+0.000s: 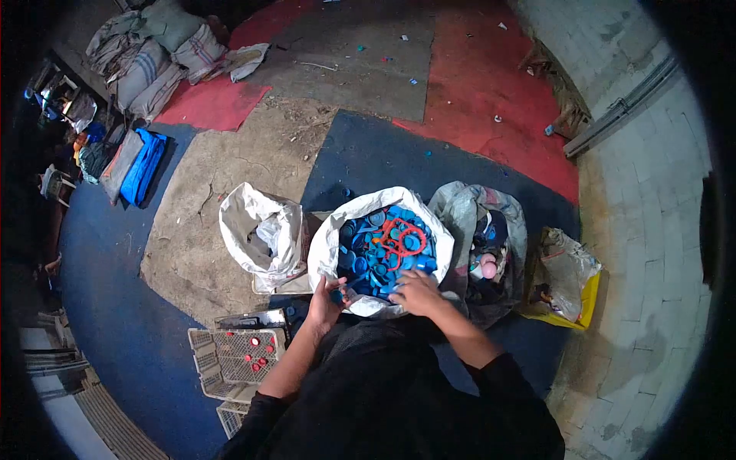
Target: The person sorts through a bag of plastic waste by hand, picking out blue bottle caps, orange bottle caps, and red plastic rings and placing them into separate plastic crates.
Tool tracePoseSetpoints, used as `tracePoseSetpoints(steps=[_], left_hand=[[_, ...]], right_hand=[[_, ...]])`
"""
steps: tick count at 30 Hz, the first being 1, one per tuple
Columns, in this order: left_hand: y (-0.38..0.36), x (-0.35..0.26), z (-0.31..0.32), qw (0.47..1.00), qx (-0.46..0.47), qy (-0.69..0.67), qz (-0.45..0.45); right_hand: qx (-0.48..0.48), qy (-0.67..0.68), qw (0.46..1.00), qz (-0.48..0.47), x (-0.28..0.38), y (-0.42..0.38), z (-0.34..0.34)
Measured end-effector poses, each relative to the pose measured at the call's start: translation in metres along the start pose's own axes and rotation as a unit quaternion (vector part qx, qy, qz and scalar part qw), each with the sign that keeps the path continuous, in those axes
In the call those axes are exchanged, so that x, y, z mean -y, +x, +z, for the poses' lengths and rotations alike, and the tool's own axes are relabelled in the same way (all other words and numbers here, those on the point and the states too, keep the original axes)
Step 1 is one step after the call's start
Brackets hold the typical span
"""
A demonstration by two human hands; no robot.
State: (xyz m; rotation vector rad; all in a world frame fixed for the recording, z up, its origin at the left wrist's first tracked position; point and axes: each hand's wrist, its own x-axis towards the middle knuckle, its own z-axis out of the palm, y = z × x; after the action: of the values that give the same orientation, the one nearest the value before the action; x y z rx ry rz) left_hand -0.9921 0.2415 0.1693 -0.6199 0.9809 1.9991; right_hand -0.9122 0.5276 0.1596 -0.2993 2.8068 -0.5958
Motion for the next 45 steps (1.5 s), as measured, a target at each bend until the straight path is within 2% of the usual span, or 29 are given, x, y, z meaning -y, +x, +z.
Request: tracePoseSetpoints(steps=[1,2,4,7,10,15,18,19,23,26,27,30,31,34,35,38,39,41,43,45], left_hand=[[-0.004,-0.001,0.001,1.0,-0.009,0.009,-0.003],[-0.004,0.0,-0.001,1.0,-0.004,0.01,0.0],[-0.001,0.003,-0.004,1.0,0.009,0.014,0.006],[0.004,0.01,-0.005,1.0,-0.001,0.004,0.009],[-0.001,0.011,0.0,0.999,0.006,0.005,0.036],[-0.006,0.01,-0.008,0.999,-0.004,-0.022,0.031],[-0.007,0.01,-0.012,0.999,-0.003,-0.035,0.04],[-0.007,0.011,-0.016,0.998,-0.005,-0.039,0.04],[-0.013,0.012,-0.009,0.999,-0.02,-0.005,0.046],[-0.012,0.01,-0.004,0.999,-0.01,0.008,0.045],[-0.012,0.009,-0.001,0.999,-0.007,0.017,0.049],[-0.01,0.009,0.005,0.998,-0.001,0.041,0.05],[-0.008,0.009,0.007,0.998,-0.001,0.046,0.046],[-0.003,0.01,0.007,0.998,0.003,0.044,0.041],[-0.003,0.01,0.009,0.998,0.004,0.048,0.041],[-0.006,0.009,0.01,0.998,0.022,0.044,0.047],[-0.007,0.009,0.009,0.998,0.03,0.04,0.049],[-0.011,0.007,0.006,0.997,0.041,0.038,0.057],[-0.015,0.006,0.006,0.997,0.039,0.038,0.06],[-0.019,0.006,0.008,0.997,0.024,0.043,0.058]], right_hand=[[-0.027,-0.028,0.999,-0.021,-0.011,0.002,0.0],[-0.022,-0.024,0.999,0.007,-0.007,0.007,-0.017],[0.055,-0.06,0.994,0.075,0.007,0.026,-0.052],[-0.032,0.062,0.991,0.112,0.022,0.061,-0.064],[-0.163,0.108,0.979,0.049,0.033,0.09,-0.033],[-0.139,-0.075,0.986,0.046,0.009,0.091,0.043],[-0.085,-0.051,0.994,0.04,0.008,0.074,0.042],[-0.099,-0.049,0.994,0.022,0.008,0.066,0.036],[-0.12,0.055,0.989,0.06,0.004,0.046,0.021],[-0.173,0.147,0.972,0.057,0.009,0.032,0.009],[-0.139,0.17,0.974,0.061,0.007,0.028,0.008],[-0.126,0.179,0.975,0.039,0.001,0.023,0.02],[-0.125,0.143,0.982,0.013,-0.004,0.023,0.025],[-0.13,0.005,0.991,0.016,0.0,0.025,0.026],[-0.181,-0.013,0.983,-0.017,-0.002,0.028,0.027],[-0.17,0.054,0.984,0.01,-0.005,0.029,0.02],[-0.179,0.124,0.975,0.044,-0.001,0.027,0.015],[-0.246,0.217,0.943,0.06,0.007,0.021,0.002],[-0.291,0.338,0.893,0.069,0.009,0.016,-0.001],[-0.202,0.573,0.779,0.154,0.005,0.01,0.003]])
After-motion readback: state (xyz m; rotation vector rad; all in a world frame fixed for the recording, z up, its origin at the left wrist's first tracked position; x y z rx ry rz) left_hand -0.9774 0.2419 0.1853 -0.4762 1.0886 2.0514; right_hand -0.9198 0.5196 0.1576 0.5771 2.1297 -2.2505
